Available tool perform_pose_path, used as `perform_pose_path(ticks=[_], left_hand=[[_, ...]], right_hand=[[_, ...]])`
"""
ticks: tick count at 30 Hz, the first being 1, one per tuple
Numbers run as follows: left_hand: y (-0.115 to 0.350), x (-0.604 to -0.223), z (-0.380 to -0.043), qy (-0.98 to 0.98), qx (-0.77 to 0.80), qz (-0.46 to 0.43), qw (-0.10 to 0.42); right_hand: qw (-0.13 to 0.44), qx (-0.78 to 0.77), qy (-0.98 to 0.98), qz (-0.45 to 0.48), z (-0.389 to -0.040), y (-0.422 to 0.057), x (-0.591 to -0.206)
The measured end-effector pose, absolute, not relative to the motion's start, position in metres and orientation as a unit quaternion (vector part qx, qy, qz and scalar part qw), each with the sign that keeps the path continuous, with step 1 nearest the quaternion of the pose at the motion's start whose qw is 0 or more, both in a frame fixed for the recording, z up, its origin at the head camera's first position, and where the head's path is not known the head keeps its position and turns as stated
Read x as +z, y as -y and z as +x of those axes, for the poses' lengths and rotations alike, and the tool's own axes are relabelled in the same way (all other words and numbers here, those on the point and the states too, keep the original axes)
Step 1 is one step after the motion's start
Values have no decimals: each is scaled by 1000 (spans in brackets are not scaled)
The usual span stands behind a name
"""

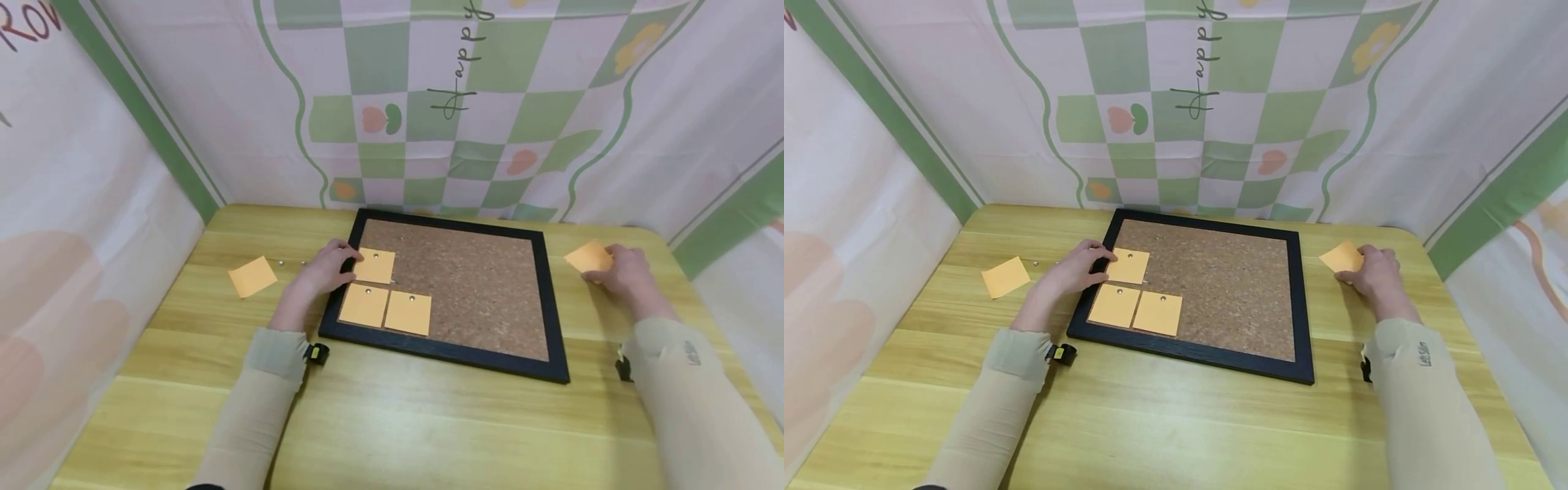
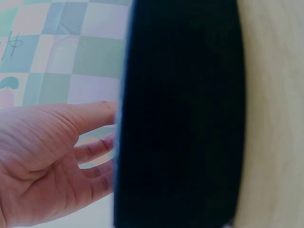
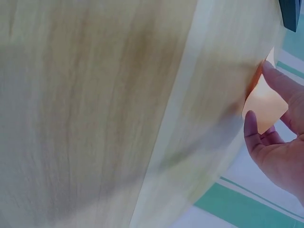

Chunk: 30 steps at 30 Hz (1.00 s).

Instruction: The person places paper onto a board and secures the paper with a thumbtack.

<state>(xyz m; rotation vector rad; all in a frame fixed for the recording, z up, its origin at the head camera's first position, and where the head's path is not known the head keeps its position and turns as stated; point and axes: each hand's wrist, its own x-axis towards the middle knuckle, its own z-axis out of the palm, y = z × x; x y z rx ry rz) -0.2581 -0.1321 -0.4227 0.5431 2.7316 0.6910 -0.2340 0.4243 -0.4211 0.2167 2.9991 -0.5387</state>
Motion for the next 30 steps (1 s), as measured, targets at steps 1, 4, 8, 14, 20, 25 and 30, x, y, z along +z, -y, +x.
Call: perform_pose_path(ticks=[1,4,8,14,20,25,30], left_hand=[[132,-423,-258,-943,238,187,136],[132,-424,-259,-944,237,185,137],[132,-424,-259,-944,237,187,137],[132,-422,-257,-943,238,190,134],[131,-422,-257,-944,237,188,134],[131,-422,-257,-944,237,186,136],[132,-422,-257,-944,234,187,137]], right_hand=[[44,-178,-981,70,-233,-425,-421],[43,-186,-980,62,-231,-428,-420],[22,-200,-978,57,-226,-431,-419],[-26,-200,-978,54,-222,-436,-420],[-29,-227,-972,61,-220,-444,-418],[-3,-256,-962,94,-218,-444,-407],[4,-285,-950,127,-217,-436,-392]])
